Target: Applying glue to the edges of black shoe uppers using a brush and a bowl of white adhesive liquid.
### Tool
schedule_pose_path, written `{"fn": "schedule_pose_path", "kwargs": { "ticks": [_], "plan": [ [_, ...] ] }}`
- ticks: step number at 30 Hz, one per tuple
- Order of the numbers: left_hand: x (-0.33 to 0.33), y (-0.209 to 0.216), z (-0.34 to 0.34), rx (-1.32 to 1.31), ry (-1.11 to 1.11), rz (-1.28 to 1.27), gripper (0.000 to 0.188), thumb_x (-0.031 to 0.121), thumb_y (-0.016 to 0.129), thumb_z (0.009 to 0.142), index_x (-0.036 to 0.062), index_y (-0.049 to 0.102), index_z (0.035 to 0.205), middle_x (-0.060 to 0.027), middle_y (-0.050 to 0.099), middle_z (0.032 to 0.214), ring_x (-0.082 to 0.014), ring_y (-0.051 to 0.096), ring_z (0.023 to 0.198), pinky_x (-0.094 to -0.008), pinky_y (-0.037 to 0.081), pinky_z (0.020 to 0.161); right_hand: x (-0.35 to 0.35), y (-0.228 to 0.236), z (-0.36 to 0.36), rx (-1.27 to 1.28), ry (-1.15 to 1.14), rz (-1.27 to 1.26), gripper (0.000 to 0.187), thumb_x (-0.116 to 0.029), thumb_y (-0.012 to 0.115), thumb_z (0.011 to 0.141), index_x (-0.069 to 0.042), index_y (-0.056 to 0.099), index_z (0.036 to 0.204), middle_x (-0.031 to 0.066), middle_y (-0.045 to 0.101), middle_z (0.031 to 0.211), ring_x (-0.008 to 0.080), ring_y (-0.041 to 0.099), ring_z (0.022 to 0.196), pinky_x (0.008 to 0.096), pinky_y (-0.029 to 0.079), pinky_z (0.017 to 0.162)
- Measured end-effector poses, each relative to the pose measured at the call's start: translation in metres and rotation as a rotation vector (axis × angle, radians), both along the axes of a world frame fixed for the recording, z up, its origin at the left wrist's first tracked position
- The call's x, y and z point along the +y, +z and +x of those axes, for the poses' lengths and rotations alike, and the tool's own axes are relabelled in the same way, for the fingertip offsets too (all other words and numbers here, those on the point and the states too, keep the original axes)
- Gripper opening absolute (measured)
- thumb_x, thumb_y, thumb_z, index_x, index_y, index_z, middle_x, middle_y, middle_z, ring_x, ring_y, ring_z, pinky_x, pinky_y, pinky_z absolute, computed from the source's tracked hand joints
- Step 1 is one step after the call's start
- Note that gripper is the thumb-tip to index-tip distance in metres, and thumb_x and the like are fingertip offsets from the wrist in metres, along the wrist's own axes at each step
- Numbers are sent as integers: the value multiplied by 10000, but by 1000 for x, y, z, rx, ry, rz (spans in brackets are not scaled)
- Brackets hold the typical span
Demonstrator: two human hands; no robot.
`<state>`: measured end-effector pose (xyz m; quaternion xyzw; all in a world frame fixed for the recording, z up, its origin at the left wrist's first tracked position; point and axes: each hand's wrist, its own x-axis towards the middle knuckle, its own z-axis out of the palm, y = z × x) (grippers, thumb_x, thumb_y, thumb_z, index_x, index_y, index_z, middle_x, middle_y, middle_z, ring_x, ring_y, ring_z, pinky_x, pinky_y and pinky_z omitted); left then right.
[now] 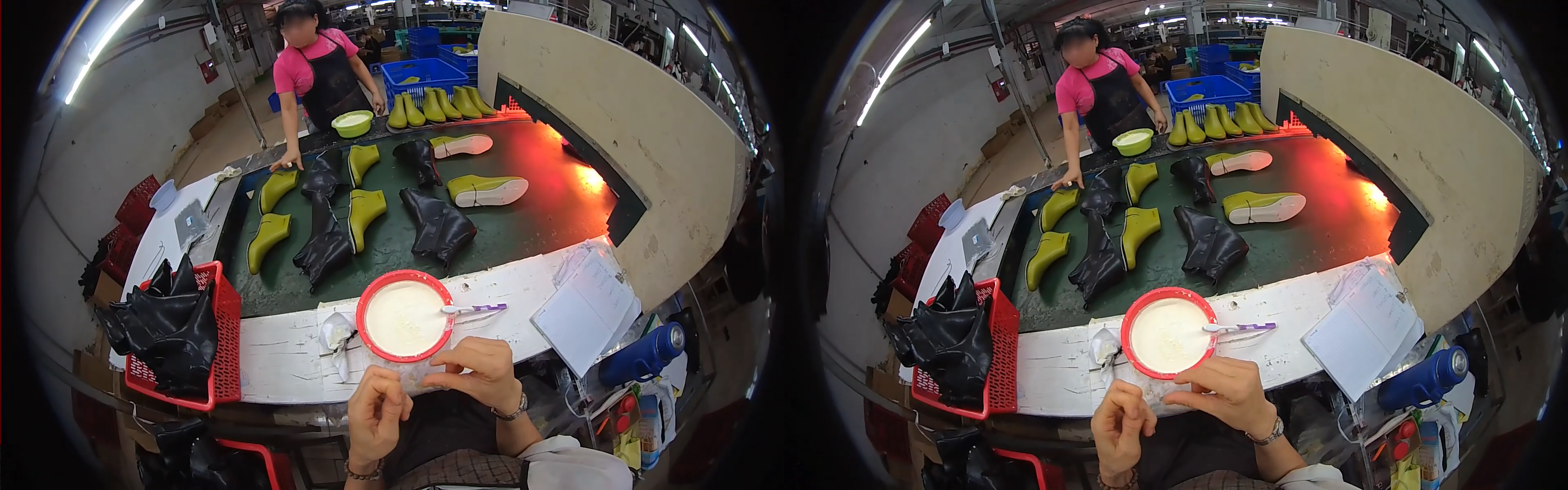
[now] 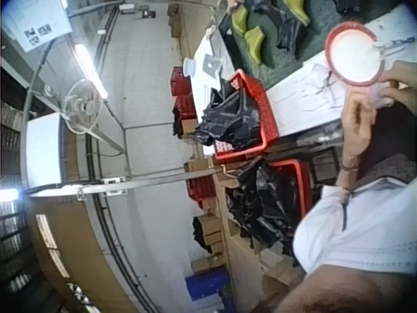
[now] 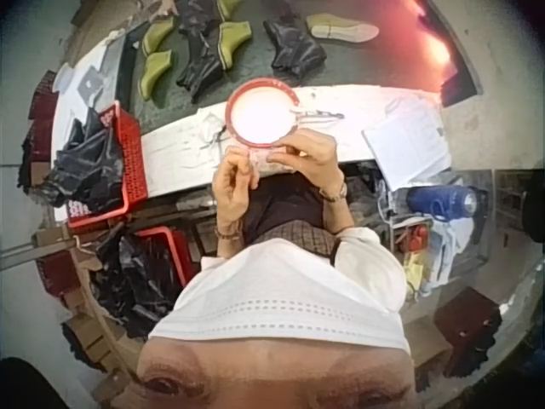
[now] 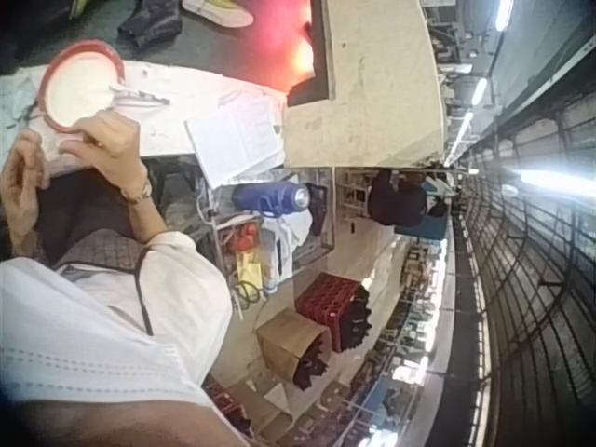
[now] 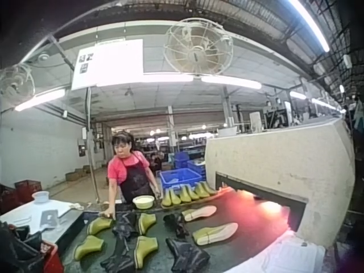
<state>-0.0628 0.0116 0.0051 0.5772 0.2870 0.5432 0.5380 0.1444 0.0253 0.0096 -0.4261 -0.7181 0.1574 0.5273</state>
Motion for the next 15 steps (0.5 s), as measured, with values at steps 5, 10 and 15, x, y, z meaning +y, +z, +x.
{"fn": "schedule_pose_path", "kwargs": {
  "ticks": [5, 10, 15],
  "plan": [
    [-1, 2, 6, -91, 45, -15, 111, 54, 505, 1066, 5, 497, 967, -96, 483, 1008, -125, 522, 662, -269, 471, 608, -2, 1, -10, 144, -50, 54, 246, 12, 860, 703, -65, 805, 930, 50, 693, 806, 125, 653, 665, 255, 510, 588],
    [-3, -3, 6, -283, -8, -31, 140, 30, 427, 1040, -1, 511, 933, -116, 522, 875, -185, 519, 696, -362, 505, 657, -4, 1, -11, 174, -15, 102, 299, 83, 817, 672, -79, 821, 923, 69, 719, 868, 155, 684, 769, 251, 526, 633],
    [1, 1, 5, -415, 37, 108, 159, 0, 439, 895, -6, 509, 752, -138, 517, 740, -233, 522, 654, -388, 508, 619, -2, -1, -11, 211, 13, 133, 267, 79, 825, 689, -54, 816, 920, 98, 754, 920, 172, 699, 767, 258, 537, 647]
  ]
}}
